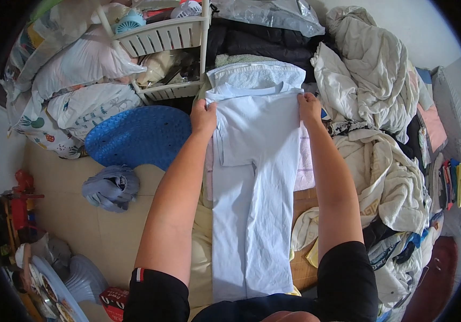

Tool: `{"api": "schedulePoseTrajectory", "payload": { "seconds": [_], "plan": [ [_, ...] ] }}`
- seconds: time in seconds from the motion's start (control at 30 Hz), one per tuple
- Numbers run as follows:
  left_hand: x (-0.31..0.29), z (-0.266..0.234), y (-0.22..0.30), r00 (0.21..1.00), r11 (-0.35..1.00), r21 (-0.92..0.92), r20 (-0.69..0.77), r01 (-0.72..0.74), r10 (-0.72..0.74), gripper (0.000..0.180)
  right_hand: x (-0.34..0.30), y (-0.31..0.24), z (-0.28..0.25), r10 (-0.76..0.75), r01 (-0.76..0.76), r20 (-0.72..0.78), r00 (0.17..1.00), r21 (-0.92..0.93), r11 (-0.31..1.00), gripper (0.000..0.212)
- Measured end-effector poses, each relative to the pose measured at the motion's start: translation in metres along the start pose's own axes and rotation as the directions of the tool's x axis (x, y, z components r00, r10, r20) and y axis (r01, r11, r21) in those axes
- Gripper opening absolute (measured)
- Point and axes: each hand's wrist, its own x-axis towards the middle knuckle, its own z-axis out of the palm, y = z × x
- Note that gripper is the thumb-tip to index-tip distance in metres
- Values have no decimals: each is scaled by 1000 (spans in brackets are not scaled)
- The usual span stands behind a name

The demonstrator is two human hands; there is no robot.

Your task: Folding a light blue t-shirt on a bed.

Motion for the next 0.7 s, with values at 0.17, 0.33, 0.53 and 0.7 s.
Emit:
{"api": "schedulePoseTrajectory", "payload": {
  "seconds": [0.17, 0.33, 0.53, 0.7],
  "plan": [
    [3, -17, 9, 1000, 999, 34, -23, -1, 2, 25, -14, -26, 2, 38, -42, 74, 997, 60, 997, 32],
    [-11, -3, -1, 990, 992, -119, -142, -39, 22, 35, -26, -7, 6, 31, -27, 78, 996, -54, 998, 38],
    [-107, -50, -4, 946, 955, 69, -131, -290, 297, 40, -130, 6, -25, -316, 314, -66, 947, -29, 949, 55],
    [-250, -111, 6, 941, 960, 109, 254, -257, 223, 34, -271, 51, -98, -158, 160, 77, 984, -17, 987, 40]
  ]
}}
